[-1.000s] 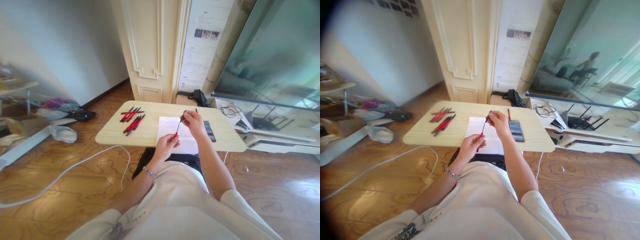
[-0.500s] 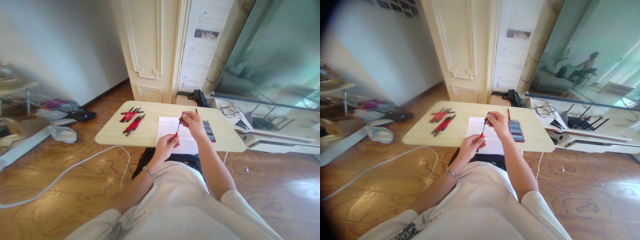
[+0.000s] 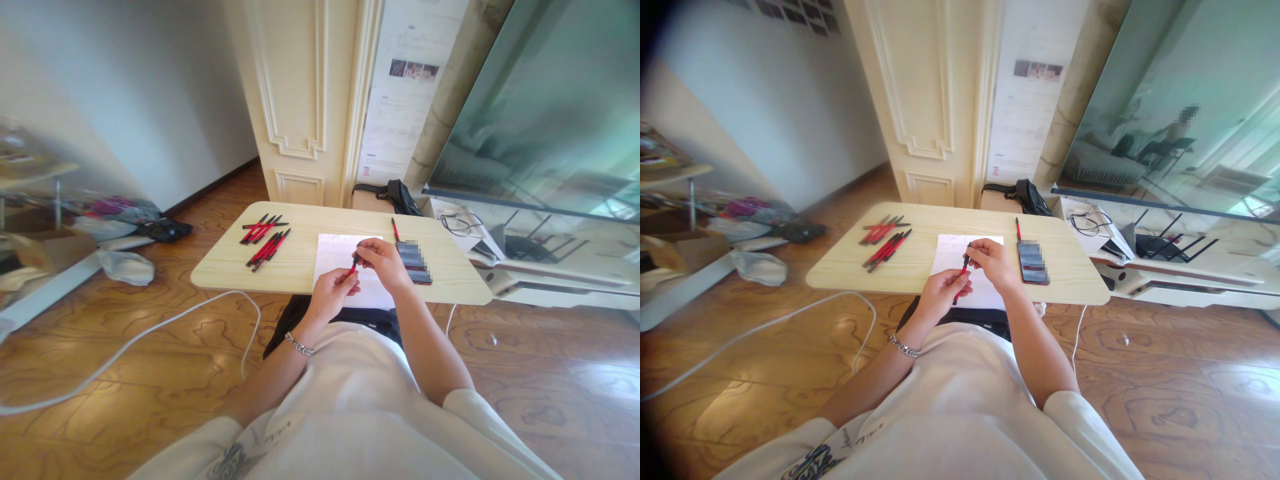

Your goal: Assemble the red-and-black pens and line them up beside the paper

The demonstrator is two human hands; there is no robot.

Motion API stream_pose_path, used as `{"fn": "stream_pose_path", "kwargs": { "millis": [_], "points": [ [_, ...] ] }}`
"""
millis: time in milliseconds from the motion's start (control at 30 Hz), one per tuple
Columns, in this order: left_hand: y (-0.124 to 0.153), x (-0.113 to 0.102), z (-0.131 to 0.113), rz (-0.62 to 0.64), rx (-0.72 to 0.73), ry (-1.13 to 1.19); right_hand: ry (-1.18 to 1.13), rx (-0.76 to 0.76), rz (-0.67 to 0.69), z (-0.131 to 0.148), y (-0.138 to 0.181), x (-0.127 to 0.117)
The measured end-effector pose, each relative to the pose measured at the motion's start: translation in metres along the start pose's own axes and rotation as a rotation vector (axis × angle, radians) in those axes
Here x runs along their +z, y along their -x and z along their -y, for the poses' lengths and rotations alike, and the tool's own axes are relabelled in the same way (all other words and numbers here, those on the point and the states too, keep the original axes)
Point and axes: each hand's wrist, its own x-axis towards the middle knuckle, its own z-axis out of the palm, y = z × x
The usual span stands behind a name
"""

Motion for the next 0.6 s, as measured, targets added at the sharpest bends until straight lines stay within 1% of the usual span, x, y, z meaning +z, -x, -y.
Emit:
{"fn": "stream_pose_path", "kwargs": {
  "millis": [133,300,367,500,600],
  "points": [
    [0.001,0.0,-0.003,0.022,-0.048,0.046,-0.01,-0.01,0.023,-0.003,0.002,-0.003],
    [0.006,-0.001,-0.011,0.15,-0.156,0.22,-0.081,0.003,0.117,-0.003,0.006,-0.006],
    [0.008,-0.001,-0.014,0.172,-0.183,0.266,-0.119,0.014,0.148,-0.003,0.007,-0.006],
    [0.008,0.002,-0.016,0.14,-0.179,0.241,-0.127,0.004,0.123,-0.007,0.007,-0.004],
    [0.007,0.006,-0.015,0.07,-0.162,0.192,-0.08,-0.001,0.069,-0.011,0.008,0.0]
  ]
}}
